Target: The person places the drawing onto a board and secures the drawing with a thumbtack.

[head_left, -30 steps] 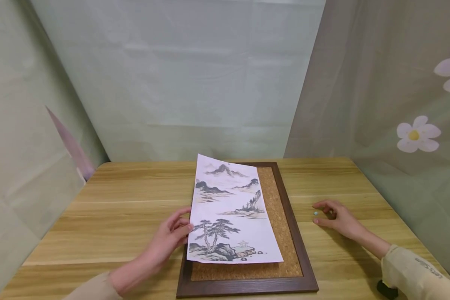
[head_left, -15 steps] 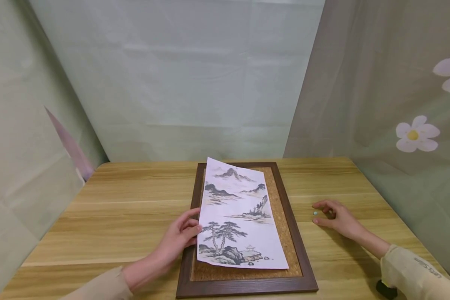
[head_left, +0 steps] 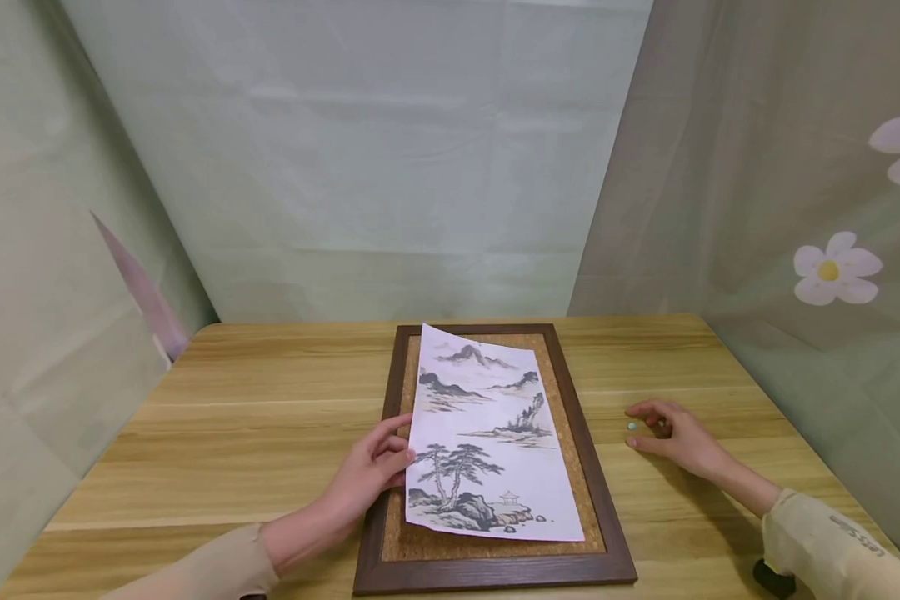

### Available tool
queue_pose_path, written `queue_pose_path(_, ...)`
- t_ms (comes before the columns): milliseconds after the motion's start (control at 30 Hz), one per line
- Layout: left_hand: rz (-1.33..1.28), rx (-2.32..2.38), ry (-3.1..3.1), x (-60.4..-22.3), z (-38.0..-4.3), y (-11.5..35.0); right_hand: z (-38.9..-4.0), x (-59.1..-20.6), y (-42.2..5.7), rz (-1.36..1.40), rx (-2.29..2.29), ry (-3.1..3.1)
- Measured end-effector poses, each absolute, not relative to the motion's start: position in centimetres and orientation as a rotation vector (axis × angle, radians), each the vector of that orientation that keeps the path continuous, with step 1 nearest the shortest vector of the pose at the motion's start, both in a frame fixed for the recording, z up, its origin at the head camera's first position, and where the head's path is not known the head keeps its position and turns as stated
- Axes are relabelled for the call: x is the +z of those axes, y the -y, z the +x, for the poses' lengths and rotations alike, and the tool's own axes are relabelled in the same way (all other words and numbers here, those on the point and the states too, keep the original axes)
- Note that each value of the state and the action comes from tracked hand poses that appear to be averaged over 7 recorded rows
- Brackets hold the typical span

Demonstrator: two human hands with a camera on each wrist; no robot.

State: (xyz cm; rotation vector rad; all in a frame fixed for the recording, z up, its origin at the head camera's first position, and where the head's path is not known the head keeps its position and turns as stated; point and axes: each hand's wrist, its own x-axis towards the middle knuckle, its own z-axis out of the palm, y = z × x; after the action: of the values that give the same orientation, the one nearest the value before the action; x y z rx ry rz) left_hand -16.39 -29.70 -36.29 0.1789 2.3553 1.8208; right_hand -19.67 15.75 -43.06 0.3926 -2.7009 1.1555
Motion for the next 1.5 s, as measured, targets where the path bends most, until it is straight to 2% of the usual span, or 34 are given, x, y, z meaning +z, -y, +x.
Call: queue_pose_path(1500, 0.463, 1.436, -2.506, -32.6, -16.5, 29.5, -20.8, -44.5, -14.4, 0.290, 1.358, 2.621)
